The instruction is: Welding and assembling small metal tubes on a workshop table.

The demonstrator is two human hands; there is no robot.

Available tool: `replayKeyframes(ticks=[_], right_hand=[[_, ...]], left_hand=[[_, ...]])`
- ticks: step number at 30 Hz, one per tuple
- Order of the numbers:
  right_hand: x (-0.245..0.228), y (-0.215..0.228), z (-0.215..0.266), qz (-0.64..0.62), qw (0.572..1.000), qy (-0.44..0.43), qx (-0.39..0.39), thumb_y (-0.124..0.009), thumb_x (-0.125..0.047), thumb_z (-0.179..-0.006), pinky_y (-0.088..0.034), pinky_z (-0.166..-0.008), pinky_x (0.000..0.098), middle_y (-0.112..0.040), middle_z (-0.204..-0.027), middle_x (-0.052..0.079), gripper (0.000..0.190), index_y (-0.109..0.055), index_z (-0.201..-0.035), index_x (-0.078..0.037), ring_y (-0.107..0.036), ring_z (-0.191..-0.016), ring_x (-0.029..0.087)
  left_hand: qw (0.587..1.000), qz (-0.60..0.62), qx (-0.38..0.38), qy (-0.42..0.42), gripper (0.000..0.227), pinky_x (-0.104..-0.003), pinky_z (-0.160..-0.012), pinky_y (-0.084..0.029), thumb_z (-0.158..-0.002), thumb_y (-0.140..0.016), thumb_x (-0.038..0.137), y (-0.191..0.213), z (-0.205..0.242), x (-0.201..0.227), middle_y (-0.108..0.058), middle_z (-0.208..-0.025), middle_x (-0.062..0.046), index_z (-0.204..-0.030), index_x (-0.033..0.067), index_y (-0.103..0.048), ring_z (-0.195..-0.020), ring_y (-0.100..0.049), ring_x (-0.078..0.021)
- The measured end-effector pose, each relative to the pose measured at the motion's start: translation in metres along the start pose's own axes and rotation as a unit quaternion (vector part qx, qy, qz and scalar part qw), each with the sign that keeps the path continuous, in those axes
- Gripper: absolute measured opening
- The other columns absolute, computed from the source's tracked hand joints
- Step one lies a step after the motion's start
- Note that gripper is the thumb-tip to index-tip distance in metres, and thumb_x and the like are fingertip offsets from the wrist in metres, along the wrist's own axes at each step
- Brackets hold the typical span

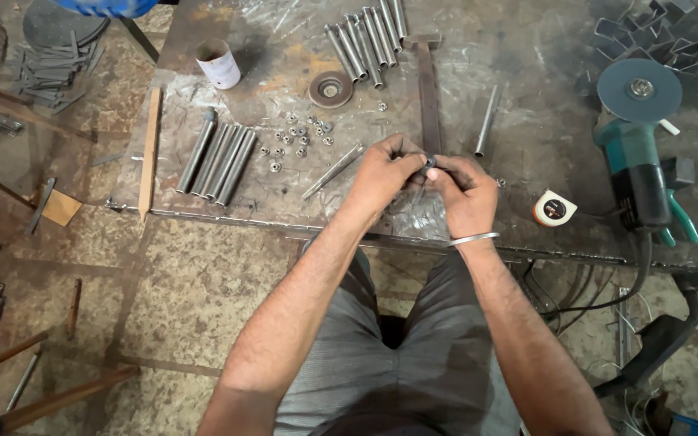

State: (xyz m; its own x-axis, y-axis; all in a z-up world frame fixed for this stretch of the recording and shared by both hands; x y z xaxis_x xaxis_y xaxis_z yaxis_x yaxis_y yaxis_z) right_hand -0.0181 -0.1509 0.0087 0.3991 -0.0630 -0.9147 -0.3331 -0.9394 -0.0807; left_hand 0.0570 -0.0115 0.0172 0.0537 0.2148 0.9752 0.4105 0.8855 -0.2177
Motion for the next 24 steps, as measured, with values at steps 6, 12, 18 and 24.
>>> replayKeyframes(ticks=[6,12,18,24], right_hand=[[-0.002,0.0,0.0,-0.035,0.999,-0.033,-0.013,-0.071,0.005,-0.095,-0.059,-0.079,0.0253,-0.074,-0.102,0.006,0.018,-0.071,-0.112,0.003,-0.07,-0.088,0.011],[-0.016,-0.002,-0.001,0.025,1.0,-0.001,-0.007,-0.075,0.003,-0.09,-0.059,-0.079,0.0246,-0.07,-0.102,0.004,0.027,-0.07,-0.116,0.002,-0.069,-0.092,0.01],[-0.031,-0.004,0.0,0.136,0.99,0.045,0.003,-0.079,-0.001,-0.091,-0.056,-0.072,0.0228,-0.069,-0.099,0.003,0.023,-0.073,-0.113,0.0,-0.069,-0.084,0.008],[-0.033,-0.004,0.0,0.149,0.988,0.049,0.004,-0.08,-0.002,-0.091,-0.054,-0.07,0.0227,-0.069,-0.098,0.004,0.022,-0.073,-0.112,-0.001,-0.067,-0.082,0.008]], left_hand=[[1.0,-0.024,0.004,-0.019,0.008,-0.025,-0.054,-0.052,-0.092,-0.068,0.006,-0.003,0.005,0.009,-0.068,-0.076,-0.006,-0.09,-0.0018,-0.066,-0.061,-0.063,-0.0092],[0.999,-0.037,0.01,-0.031,0.008,-0.025,-0.053,-0.05,-0.091,-0.068,0.005,-0.004,0.003,0.006,-0.067,-0.075,-0.006,-0.09,-0.0027,-0.067,-0.061,-0.061,-0.0094],[1.0,-0.028,-0.002,-0.008,0.009,-0.025,-0.052,-0.05,-0.091,-0.068,0.006,-0.001,-0.002,0.003,-0.068,-0.074,-0.006,-0.089,-0.003,-0.067,-0.059,-0.062,-0.0097],[0.998,-0.05,-0.036,0.031,0.013,-0.025,-0.05,-0.049,-0.091,-0.069,0.009,0.0,-0.009,0.008,-0.069,-0.071,-0.006,-0.086,-0.0021,-0.066,-0.057,-0.061,-0.0095]])
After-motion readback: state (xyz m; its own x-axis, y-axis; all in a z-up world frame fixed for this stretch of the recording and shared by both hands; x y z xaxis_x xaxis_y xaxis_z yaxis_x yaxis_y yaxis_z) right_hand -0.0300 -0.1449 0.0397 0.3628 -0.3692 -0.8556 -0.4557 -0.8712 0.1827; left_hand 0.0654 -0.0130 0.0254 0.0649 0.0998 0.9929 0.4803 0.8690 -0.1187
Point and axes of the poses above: each hand's wrist, its own z-axis away from the middle knuckle, its own y-axis out of the back of the hand, x = y × z, the point moved 6 cm from there along -z, towards the middle knuckle
